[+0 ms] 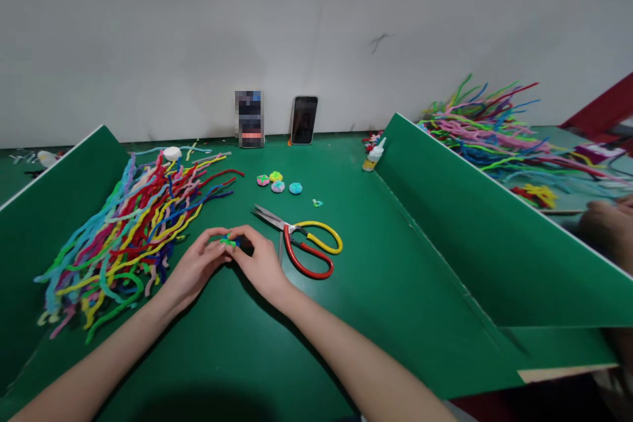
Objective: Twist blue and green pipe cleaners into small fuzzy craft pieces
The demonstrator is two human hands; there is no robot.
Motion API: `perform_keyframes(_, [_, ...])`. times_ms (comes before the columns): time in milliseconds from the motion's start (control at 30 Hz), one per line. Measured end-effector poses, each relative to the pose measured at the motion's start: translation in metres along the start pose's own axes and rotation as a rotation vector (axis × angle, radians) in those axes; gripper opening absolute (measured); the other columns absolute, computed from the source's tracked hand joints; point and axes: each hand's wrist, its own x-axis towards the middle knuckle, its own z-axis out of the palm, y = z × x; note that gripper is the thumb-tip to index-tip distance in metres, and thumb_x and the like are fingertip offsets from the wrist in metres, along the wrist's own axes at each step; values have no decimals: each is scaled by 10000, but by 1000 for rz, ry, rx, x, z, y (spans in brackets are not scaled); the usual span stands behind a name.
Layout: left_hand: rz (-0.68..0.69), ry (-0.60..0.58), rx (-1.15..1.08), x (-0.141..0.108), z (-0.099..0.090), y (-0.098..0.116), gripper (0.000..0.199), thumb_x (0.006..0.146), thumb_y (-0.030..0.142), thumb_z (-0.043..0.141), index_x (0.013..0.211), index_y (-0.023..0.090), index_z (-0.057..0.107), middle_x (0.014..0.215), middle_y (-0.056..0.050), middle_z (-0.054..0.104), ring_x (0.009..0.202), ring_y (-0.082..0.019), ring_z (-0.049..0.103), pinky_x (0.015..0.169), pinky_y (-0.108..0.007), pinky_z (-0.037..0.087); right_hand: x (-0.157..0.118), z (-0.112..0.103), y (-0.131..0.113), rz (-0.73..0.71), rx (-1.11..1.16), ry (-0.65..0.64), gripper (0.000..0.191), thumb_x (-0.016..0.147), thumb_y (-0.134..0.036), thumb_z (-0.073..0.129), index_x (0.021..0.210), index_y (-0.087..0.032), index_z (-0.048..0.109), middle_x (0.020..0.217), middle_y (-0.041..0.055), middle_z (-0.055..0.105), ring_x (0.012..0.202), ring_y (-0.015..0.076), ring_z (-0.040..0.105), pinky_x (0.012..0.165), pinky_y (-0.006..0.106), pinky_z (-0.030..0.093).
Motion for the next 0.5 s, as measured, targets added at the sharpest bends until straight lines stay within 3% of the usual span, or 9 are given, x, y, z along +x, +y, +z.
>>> perform_keyframes(200, [114, 33, 138, -1, 1, 0, 215, 608, 278, 595, 794, 186, 540, 798, 14, 565, 724, -117, 544, 659, -234, 456, -1, 0, -2, -51, -95, -6, 109, 699, -136, 457, 757, -194, 529, 899, 34, 584, 885, 144, 530, 795, 293, 400])
perform_keyframes(500, [76, 47, 120, -2, 2, 1, 186, 622, 254, 563, 790, 177, 544, 771, 29, 530, 702, -92, 522, 642, -209, 464, 0, -3, -1, -145, -199, -29, 125, 709, -102, 464, 761, -183, 543, 889, 53, 568, 886, 146, 510, 793, 292, 390])
